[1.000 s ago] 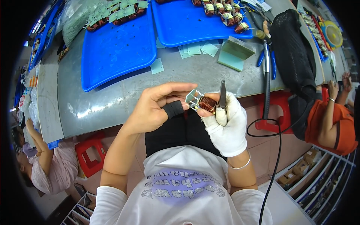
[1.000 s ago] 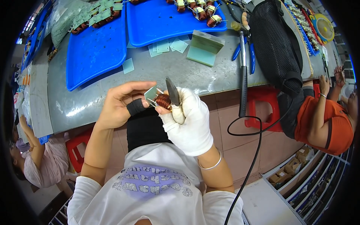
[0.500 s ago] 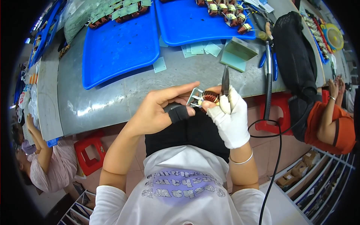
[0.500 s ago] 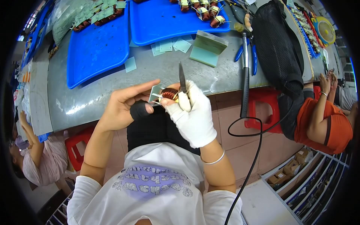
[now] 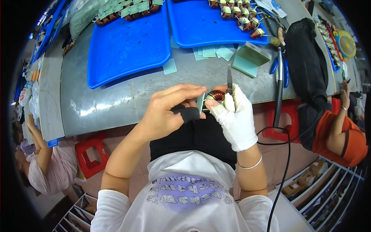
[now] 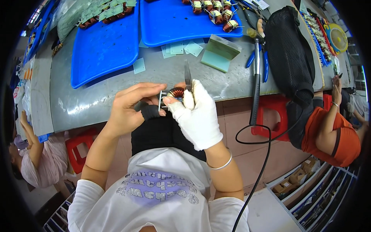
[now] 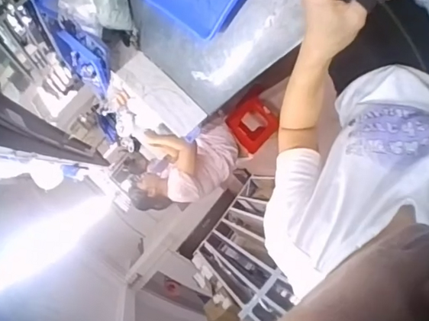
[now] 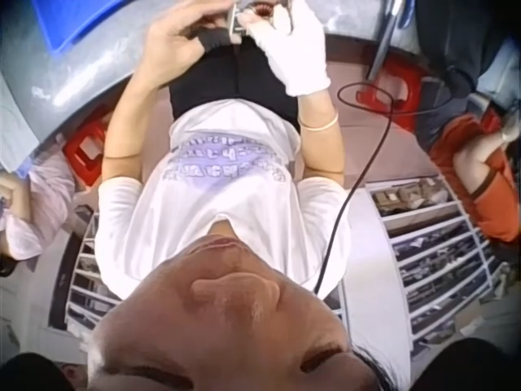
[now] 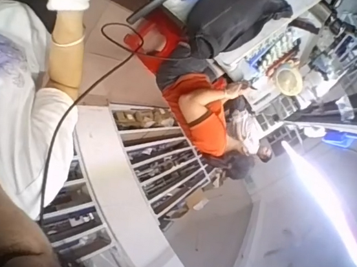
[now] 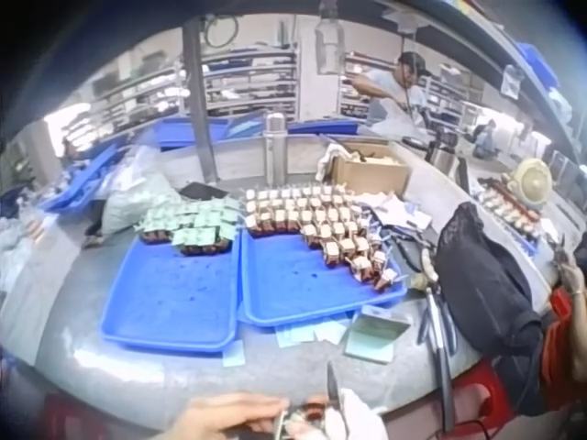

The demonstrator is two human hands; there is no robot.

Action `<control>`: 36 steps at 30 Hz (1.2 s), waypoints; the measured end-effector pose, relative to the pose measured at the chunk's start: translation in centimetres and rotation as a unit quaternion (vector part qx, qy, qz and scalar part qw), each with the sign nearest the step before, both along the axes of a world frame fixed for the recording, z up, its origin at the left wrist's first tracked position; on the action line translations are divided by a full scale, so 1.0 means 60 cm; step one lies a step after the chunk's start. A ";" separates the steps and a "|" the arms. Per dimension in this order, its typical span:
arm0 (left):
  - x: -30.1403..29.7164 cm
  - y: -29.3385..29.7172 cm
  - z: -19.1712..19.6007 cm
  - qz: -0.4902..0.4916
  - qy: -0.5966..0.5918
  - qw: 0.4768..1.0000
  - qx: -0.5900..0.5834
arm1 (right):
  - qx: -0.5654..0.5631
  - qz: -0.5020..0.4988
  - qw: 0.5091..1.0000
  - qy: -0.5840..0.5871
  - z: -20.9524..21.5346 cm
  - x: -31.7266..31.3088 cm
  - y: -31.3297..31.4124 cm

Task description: The person assembles small electronic coil components at a workbench using pliers and a hammer.

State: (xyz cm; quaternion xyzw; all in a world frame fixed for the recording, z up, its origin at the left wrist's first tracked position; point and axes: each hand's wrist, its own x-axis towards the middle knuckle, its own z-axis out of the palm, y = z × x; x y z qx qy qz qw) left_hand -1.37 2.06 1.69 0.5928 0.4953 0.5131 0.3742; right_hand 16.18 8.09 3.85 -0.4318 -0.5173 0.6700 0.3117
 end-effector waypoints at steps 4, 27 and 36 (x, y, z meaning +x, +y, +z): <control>0.000 -0.004 0.001 0.006 0.058 0.997 0.048 | -0.038 0.026 0.999 -0.009 0.006 -0.002 0.010; -0.021 -0.018 0.005 -0.016 0.157 0.981 0.111 | -0.122 0.134 0.982 -0.053 0.012 0.002 0.035; -0.021 -0.010 0.007 -0.007 0.072 0.996 0.059 | -0.056 0.123 0.990 -0.037 0.019 -0.002 0.024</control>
